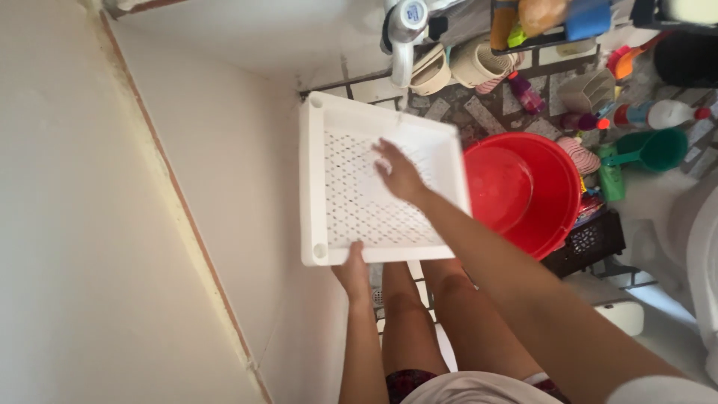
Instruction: Scrubbing and rinsing plastic storage organizers in a bathroom.
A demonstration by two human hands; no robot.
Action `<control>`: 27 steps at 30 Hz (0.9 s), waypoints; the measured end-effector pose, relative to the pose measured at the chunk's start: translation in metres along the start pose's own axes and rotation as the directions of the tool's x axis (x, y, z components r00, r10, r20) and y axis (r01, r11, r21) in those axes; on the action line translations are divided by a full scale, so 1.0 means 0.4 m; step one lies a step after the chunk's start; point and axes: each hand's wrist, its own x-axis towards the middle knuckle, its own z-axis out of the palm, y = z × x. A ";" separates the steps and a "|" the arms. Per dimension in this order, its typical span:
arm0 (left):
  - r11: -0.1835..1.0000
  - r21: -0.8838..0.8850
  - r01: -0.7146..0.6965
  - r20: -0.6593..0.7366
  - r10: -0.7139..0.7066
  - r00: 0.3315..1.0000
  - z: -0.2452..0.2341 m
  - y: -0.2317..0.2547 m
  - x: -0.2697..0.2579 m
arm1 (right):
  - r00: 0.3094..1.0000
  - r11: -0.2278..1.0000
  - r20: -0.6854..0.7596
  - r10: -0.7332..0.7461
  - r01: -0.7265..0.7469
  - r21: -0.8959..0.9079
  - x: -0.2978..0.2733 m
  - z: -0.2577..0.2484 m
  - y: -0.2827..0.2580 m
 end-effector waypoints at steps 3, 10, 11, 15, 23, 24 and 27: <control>0.988 -0.016 0.153 0.089 -0.151 0.984 0.039 0.096 -0.094 | 0.956 0.986 0.292 -0.035 0.080 -0.144 -0.016 -0.059 -0.238; 0.968 -0.130 0.214 0.098 -0.203 0.974 0.061 0.126 -0.149 | 0.979 0.951 0.200 0.024 0.040 -0.306 -0.001 -0.129 -0.126; 0.971 -0.068 0.229 0.080 -0.224 0.971 0.063 0.118 -0.161 | 0.977 0.930 0.158 0.140 -0.075 -0.359 -0.015 -0.126 -0.132; 0.998 0.005 0.063 0.096 -0.063 0.993 0.038 -0.003 -0.135 | 0.980 0.956 -0.114 0.161 -0.184 -0.229 -0.046 -0.011 -0.107; 0.967 0.139 0.215 0.109 -0.231 0.967 0.012 0.143 -0.182 | 0.978 0.976 0.121 0.169 -0.184 0.118 0.189 -0.192 -0.184; 0.954 0.194 0.228 0.178 -0.263 0.948 0.026 0.159 -0.187 | 0.983 0.955 0.157 0.097 -0.136 0.264 0.208 -0.222 -0.240; 0.917 0.148 0.370 0.135 -0.389 0.911 0.049 0.166 -0.202 | 0.902 0.948 0.336 0.270 -0.311 0.074 0.192 -0.307 -0.098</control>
